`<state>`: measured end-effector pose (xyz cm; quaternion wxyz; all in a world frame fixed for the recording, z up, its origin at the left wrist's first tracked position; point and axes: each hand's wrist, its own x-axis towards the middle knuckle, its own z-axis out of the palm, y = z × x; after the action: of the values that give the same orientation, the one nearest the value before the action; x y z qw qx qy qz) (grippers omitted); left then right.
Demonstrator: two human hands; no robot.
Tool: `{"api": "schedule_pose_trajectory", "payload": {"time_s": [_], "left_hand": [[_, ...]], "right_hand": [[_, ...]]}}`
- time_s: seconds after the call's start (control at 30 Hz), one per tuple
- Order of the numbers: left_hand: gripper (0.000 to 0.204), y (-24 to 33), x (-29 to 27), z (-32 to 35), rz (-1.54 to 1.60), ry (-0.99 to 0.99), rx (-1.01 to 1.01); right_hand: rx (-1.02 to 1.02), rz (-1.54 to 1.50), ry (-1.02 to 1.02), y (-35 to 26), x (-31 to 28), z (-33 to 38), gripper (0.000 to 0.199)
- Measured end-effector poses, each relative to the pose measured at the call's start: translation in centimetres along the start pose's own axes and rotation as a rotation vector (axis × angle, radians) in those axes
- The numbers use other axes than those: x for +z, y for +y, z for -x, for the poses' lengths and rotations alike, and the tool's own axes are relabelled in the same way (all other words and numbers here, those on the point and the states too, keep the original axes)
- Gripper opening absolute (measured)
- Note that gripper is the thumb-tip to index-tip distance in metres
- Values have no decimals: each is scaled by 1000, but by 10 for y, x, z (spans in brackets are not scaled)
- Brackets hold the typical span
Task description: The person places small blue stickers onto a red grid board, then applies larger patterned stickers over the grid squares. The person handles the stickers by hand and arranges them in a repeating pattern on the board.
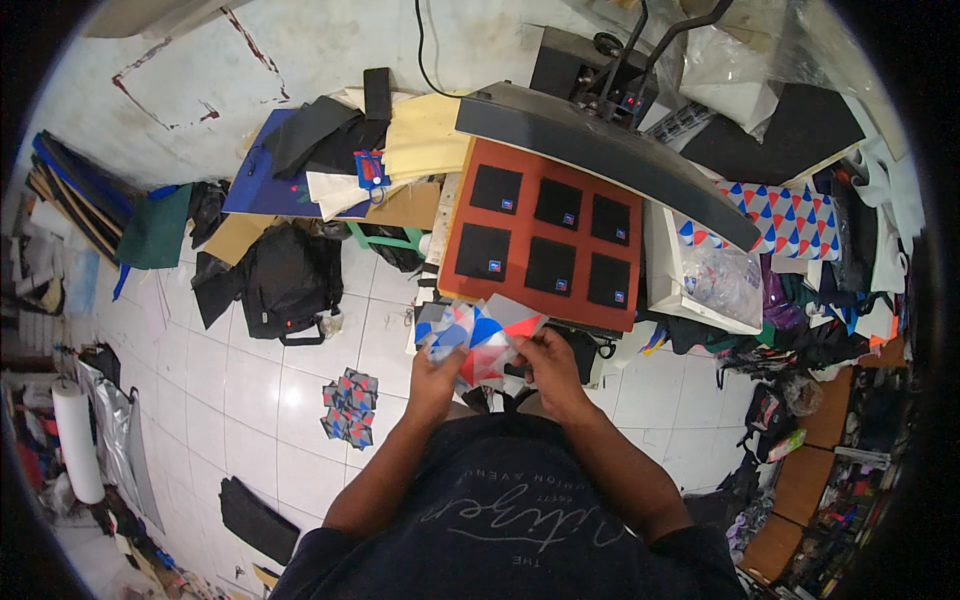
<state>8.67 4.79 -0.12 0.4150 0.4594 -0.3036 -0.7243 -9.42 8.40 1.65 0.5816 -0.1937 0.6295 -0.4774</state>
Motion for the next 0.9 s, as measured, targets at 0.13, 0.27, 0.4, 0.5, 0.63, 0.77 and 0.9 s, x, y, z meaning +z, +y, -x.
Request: {"api": "schedule_pose_trajectory", "payload": {"time_s": [0.13,0.27,0.4,0.5,0.63,0.77,0.9], "left_hand": [[21,-3,-8,-4,-39,32,36],[18,13,-11,-5,-126,78,-4],[22,6,-42,-14,-290,42,-58],[34,4,-58,-24,-442,-106,-15],[57,4,-62,-52,-812,-350,312],[68,36,-37,-75,-1011,-406,118],[73,28,-38,-106,-1008,-495,185]], "right_hand": [[-76,107,-46,10,2,-11,19],[-32,168,-27,4,2,-28,23],[-87,159,-5,-23,12,-65,24],[-88,248,7,-43,20,-102,23],[-161,435,75,-32,24,-149,26],[-191,720,171,-38,34,-156,32],[-229,873,239,-36,33,-160,34]]}}
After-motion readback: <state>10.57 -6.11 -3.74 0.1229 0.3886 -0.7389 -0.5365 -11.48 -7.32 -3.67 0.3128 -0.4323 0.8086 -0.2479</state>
